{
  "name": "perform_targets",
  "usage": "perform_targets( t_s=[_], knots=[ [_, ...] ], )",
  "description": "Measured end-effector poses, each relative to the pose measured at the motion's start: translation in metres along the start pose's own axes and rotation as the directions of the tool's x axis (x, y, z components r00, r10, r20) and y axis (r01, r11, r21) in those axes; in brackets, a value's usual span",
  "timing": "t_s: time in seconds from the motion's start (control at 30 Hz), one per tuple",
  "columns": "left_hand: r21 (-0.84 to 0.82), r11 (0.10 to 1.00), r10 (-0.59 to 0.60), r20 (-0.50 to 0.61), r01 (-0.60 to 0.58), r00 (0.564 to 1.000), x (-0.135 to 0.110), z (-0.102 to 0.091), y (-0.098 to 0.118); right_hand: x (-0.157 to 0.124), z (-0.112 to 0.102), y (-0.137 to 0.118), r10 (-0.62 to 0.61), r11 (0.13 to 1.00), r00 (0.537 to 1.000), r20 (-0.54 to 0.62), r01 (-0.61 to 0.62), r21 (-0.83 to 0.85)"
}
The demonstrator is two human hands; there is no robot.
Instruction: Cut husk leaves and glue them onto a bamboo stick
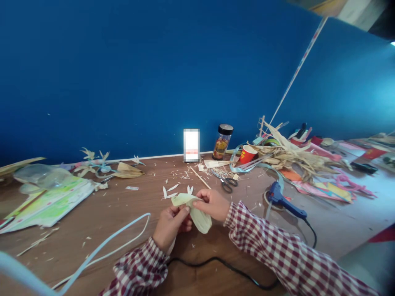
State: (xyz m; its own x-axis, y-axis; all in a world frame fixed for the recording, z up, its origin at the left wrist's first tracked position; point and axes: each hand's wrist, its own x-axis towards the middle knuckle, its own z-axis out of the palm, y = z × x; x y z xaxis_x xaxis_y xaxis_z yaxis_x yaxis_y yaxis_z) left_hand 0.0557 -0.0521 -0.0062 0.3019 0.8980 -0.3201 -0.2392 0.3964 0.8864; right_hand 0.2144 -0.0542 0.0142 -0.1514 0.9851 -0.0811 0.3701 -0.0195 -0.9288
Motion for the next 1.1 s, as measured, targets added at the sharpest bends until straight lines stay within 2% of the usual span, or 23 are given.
perform_targets(
  t_s=[0.2, 0.43, 0.67, 0.87, 1.1],
  knots=[
    [0.014, 1.0, -0.006, 0.006, 0.006, 1.0, -0.0016, 0.0004, 0.0009, -0.0023, -0.0001, -0.0051, -0.049, 0.996, 0.999, 0.022, 0.05, -0.074],
    [0.024, 1.0, -0.011, 0.026, 0.01, 1.0, -0.0001, 0.0003, 0.001, -0.0032, -0.0008, -0.0099, 0.001, 0.991, 1.0, 0.0, -0.001, -0.131],
    [0.008, 1.0, -0.006, 0.011, 0.005, 1.0, -0.0001, 0.0003, 0.0012, -0.003, -0.0004, -0.0061, -0.003, 0.995, 0.998, 0.064, 0.009, -0.096],
    [0.053, 0.998, -0.018, 0.023, 0.016, 1.0, 0.0, 0.0021, 0.001, -0.0035, -0.0024, -0.0053, -0.011, 0.97, 1.0, 0.029, 0.018, -0.241],
    [0.107, 0.994, 0.01, -0.011, -0.008, 1.0, -0.0017, 0.0041, -0.0013, -0.0033, -0.0023, -0.0054, 0.017, 0.958, 1.0, 0.026, -0.009, -0.287]
  ],
)
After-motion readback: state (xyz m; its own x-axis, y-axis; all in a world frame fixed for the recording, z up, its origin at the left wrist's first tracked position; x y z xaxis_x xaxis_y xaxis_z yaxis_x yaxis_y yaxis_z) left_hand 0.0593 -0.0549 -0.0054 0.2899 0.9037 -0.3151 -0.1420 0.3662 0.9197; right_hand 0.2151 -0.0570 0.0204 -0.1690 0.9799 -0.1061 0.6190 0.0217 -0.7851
